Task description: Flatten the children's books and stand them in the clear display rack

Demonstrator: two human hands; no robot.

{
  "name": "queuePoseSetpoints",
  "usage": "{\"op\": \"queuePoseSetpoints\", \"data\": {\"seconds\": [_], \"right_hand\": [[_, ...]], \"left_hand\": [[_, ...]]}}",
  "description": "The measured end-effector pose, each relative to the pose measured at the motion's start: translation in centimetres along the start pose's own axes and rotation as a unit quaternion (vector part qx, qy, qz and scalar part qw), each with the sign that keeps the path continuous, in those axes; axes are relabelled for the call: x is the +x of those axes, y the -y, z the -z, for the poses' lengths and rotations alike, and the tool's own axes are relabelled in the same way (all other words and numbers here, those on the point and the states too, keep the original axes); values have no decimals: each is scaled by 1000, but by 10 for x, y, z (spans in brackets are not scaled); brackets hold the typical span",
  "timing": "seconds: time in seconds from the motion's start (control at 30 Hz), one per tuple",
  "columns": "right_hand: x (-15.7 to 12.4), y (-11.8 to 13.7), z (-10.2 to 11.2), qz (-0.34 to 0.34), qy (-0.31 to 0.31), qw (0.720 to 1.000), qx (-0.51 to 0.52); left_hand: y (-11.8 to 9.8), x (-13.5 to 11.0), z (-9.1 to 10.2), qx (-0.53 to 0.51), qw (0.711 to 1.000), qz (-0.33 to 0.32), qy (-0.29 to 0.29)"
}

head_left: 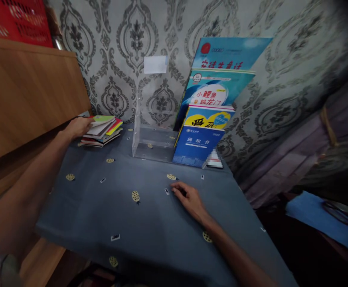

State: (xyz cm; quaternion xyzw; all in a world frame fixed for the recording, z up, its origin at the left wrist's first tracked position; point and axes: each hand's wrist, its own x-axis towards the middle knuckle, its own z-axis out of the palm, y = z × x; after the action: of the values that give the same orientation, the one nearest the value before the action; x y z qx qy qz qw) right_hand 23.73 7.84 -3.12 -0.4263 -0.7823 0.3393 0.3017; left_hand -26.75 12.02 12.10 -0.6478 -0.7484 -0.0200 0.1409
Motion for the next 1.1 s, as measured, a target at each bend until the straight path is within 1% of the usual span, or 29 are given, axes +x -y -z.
{"op": "queuePoseSetpoints", "data": {"seconds": [0.1,0.17,0.23,0.3,0.4,0.47,0.53,0.63,0.7,0.73,0.8,0.87,0.93,1.0,1.1], "right_hand": [[0,1,1,0,4,1000,0],[0,1,1,0,3,1000,-2],[0,0,1,-4,0,1000,-6],[1,0,1,-7,0,1000,-9],[1,1,1,-12,3,1000,-9],[1,2,1,-16,1,1000,-8],[1,2,1,-19,0,1000,-6],[1,2,0,-21,-1,1000,-4],[1,1,0,-20,-3,1000,-5],[2,1,0,-20,-5,1000,-7],[2,1,0,-17,-6,1000,-11],[2,1,-1,-17,-4,1000,-16],[2,2,-1,-18,-5,1000,-17],[1,2,-1,-19,-8,1000,-15],[2,2,-1,-20,-9,1000,-17]], "left_hand": [[-2,-12,15,50,997,45,29],[-7,-18,20,63,995,68,24],[-14,-19,20,62,995,82,10],[-22,-15,17,58,994,95,-2],[-33,-2,15,53,992,114,-13],[-35,5,20,51,991,124,-18],[-33,6,29,51,990,129,-22],[-29,-6,45,61,990,124,-31],[-29,-22,48,72,990,117,-42],[-32,-30,45,75,989,115,-46],[-38,-46,33,68,990,109,-48],[-44,-57,14,44,993,101,-43],[-46,-64,-6,12,996,78,-51],[-41,-67,-21,-8,997,53,-62],[-27,-71,-34,-4,997,37,-61]]}}
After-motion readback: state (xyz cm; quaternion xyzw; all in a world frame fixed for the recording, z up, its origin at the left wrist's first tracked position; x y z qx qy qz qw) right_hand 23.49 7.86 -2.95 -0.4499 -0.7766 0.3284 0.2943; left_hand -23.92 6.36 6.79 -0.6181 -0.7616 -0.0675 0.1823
